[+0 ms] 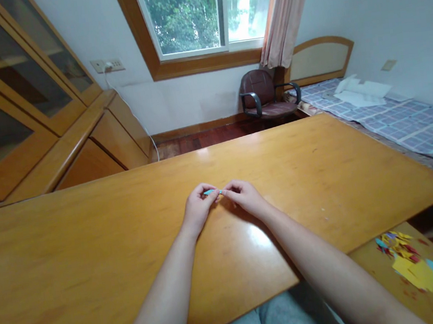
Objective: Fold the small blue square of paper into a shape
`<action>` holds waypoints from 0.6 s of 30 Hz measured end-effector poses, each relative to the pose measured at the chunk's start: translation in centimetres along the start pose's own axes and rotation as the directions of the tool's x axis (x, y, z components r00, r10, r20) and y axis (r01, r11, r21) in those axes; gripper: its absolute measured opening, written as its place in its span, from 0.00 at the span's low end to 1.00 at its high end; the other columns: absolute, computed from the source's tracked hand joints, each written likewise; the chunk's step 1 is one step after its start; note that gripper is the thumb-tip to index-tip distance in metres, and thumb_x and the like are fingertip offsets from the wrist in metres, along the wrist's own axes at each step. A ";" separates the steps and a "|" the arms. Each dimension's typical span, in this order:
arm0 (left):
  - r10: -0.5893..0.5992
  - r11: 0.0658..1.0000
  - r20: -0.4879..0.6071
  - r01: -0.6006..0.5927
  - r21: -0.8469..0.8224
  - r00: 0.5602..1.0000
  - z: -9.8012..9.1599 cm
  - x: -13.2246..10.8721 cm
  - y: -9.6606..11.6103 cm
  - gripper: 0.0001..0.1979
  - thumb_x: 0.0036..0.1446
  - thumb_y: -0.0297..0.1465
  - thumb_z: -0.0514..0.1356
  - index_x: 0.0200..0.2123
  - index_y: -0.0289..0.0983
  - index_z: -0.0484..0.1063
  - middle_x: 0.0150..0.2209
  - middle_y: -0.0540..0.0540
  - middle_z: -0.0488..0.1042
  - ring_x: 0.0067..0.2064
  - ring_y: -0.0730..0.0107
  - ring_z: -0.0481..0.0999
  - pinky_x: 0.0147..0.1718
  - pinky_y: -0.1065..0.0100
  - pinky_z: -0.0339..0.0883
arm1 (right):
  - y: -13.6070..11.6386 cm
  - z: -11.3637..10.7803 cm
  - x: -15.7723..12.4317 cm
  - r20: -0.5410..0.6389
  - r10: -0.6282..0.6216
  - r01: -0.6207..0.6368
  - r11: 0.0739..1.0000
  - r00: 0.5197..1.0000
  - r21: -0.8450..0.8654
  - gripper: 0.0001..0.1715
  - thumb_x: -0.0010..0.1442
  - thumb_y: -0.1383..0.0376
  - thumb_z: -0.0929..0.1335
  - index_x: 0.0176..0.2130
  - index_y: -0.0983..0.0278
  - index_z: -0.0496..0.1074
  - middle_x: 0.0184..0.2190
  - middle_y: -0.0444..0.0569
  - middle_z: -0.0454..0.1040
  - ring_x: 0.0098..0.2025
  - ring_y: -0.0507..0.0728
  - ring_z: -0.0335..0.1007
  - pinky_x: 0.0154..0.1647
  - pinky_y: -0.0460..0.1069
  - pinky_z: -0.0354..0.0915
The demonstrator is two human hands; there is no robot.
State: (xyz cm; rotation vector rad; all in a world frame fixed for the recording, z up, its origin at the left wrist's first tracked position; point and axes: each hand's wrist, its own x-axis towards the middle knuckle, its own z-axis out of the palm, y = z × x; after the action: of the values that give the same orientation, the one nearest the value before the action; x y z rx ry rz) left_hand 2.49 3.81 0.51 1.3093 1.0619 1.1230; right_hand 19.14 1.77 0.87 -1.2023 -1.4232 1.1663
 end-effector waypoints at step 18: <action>-0.063 0.995 0.008 0.063 -0.079 0.998 -0.3 -0.1 -0.2 0.14 0.45 0.37 0.68 0.30 0.34 0.72 0.23 0.50 0.74 0.25 0.73 0.72 0.26 0.72 0.63 | 0.0 -0.4 0.1 0.045 0.046 -0.050 0.996 0.998 0.077 0.15 0.54 0.56 0.68 0.30 0.66 0.74 0.18 0.40 0.65 0.21 0.49 0.59 0.22 0.45 0.53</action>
State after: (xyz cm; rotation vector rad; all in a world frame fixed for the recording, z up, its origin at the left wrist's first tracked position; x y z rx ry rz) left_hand 2.23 3.81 0.26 1.2075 1.0373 1.1030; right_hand 19.50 1.86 0.97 -1.1689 -1.3744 1.2765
